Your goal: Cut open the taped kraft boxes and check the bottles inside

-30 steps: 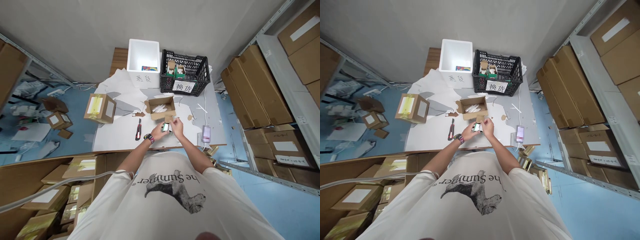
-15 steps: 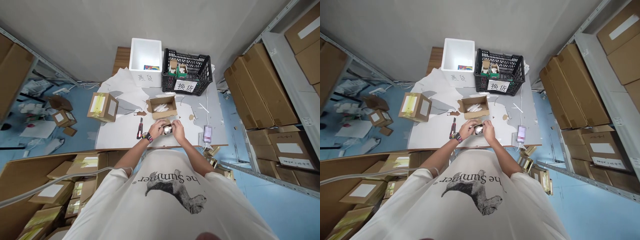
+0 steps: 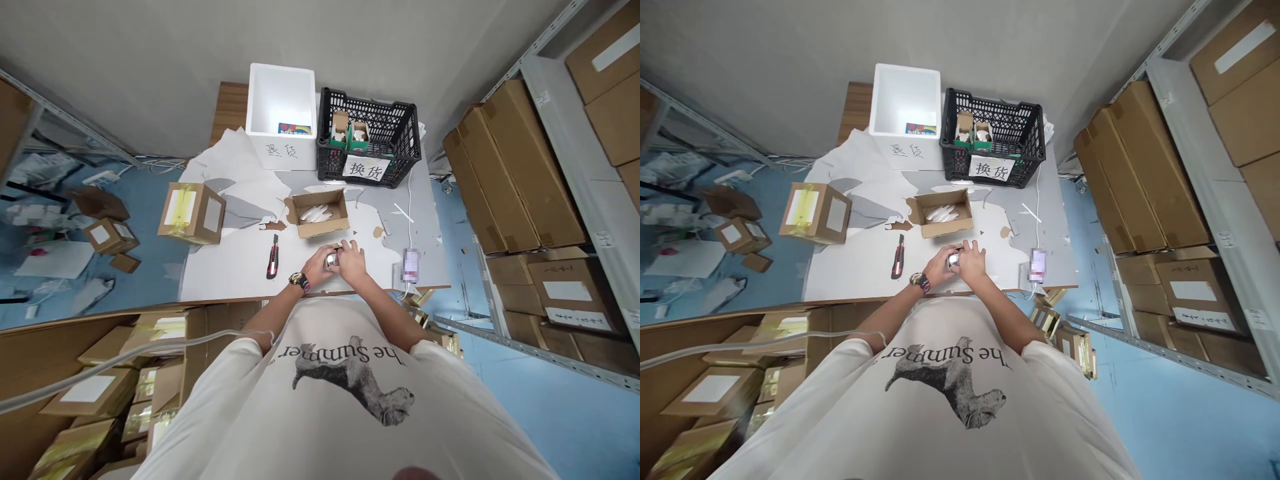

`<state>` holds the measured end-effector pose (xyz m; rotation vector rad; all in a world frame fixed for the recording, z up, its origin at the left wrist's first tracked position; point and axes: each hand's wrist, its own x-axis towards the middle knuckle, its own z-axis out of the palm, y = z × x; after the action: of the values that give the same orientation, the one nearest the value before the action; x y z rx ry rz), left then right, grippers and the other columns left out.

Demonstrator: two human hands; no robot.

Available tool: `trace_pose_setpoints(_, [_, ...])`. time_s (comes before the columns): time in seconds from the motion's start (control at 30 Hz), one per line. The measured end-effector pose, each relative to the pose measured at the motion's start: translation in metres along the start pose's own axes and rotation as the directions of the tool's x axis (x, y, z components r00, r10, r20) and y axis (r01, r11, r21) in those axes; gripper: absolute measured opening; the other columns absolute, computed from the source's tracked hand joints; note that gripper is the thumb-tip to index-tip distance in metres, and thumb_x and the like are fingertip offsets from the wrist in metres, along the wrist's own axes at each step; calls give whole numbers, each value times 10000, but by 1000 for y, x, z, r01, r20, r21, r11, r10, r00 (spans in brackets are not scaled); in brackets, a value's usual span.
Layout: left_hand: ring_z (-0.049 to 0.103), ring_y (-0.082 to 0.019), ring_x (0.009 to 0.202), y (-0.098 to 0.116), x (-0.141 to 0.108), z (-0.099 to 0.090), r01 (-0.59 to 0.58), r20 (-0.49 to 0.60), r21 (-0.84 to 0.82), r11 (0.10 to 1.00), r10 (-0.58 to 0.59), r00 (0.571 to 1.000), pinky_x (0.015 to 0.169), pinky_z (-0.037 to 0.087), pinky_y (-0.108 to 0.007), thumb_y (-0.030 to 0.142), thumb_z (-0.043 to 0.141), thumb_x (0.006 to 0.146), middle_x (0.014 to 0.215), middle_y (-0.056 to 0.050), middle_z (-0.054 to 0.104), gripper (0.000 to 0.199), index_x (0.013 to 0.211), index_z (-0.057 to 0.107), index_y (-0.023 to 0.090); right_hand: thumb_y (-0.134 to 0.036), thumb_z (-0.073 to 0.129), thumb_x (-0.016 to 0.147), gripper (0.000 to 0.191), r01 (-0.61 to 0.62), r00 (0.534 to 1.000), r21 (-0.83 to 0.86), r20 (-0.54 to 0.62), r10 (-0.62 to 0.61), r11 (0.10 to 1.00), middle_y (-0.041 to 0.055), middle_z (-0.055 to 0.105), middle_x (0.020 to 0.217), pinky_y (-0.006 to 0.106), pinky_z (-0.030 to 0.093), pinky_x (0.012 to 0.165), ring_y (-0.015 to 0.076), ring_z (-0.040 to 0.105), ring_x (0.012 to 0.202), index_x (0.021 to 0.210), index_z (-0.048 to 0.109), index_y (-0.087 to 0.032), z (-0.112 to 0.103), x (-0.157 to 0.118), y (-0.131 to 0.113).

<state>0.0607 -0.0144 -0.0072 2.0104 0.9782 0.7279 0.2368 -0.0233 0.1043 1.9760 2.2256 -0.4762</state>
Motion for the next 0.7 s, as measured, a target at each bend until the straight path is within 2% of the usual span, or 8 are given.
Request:
trace_pose_setpoints(0.1, [624,-346,1490,-4,0,5,28,-19,15,999,-28,999,1235,555,-513,214,774,853,1593,-189,620,673,1494,572,200,-319,884,912,375,16,997,-63,76,-12,998,201,679,1444,566,542,1110,405,539,1366,1266,823,-209,-4,14,-11])
trace_pose_setpoints(0.2, [698,-345,1372,-10,2,7,98,-54,26,995,-96,994,1152,599,-501,190,752,826,1507,-188,675,725,1520,544,184,-246,817,922,350,79,996,-39,40,-77,996,204,698,1423,520,549,1100,382,592,1309,1264,813,-174,-10,13,-19])
trace_pose_setpoints(0.3, [716,-352,1327,-15,9,8,121,-64,20,993,-119,991,1121,605,-499,207,747,854,1452,-196,704,680,1510,573,172,-269,766,929,368,148,981,89,-137,-135,985,205,706,1408,487,553,1108,362,640,1245,1276,786,-147,-26,-3,-14])
trace_pose_setpoints(0.4, [705,-366,1318,-13,17,4,111,-52,10,994,-111,992,1132,592,-517,326,787,905,1419,-197,720,647,1506,609,162,-336,782,896,426,208,931,360,-358,-71,910,160,736,1340,451,582,1070,325,687,1161,1292,754,-181,-54,-18,7])
trace_pose_setpoints(0.47, [677,-396,1355,-11,19,-7,87,-17,31,996,-87,996,1170,567,-559,431,851,879,1462,-205,703,749,1536,616,157,-376,802,871,470,262,893,581,-449,36,771,109,765,1235,425,613,992,291,713,1070,1306,741,-211,-76,-18,27])
trace_pose_setpoints(0.53, [629,-442,1421,-7,18,-26,49,23,78,996,-51,998,1227,520,-617,484,915,811,1542,-219,663,820,1525,665,168,-412,821,874,493,329,864,766,-481,152,552,85,780,1224,410,627,968,276,730,1079,1329,738,-242,-98,-12,48])
trace_pose_setpoints(0.63, [575,-456,1484,3,13,-64,45,-16,97,994,-43,999,1305,431,-667,511,866,866,1598,-195,653,587,1371,802,219,-477,839,904,482,404,851,891,-449,274,205,73,782,1337,393,630,997,278,722,1231,1343,743,-303,-120,2,72])
trace_pose_setpoints(0.7, [602,-421,1466,17,15,-86,130,-126,-40,991,-134,983,1314,427,-661,569,712,999,1527,-164,718,449,1274,846,241,-528,852,895,462,404,866,913,-400,299,50,61,788,1334,375,640,953,282,714,1246,1296,750,-324,-128,12,79])
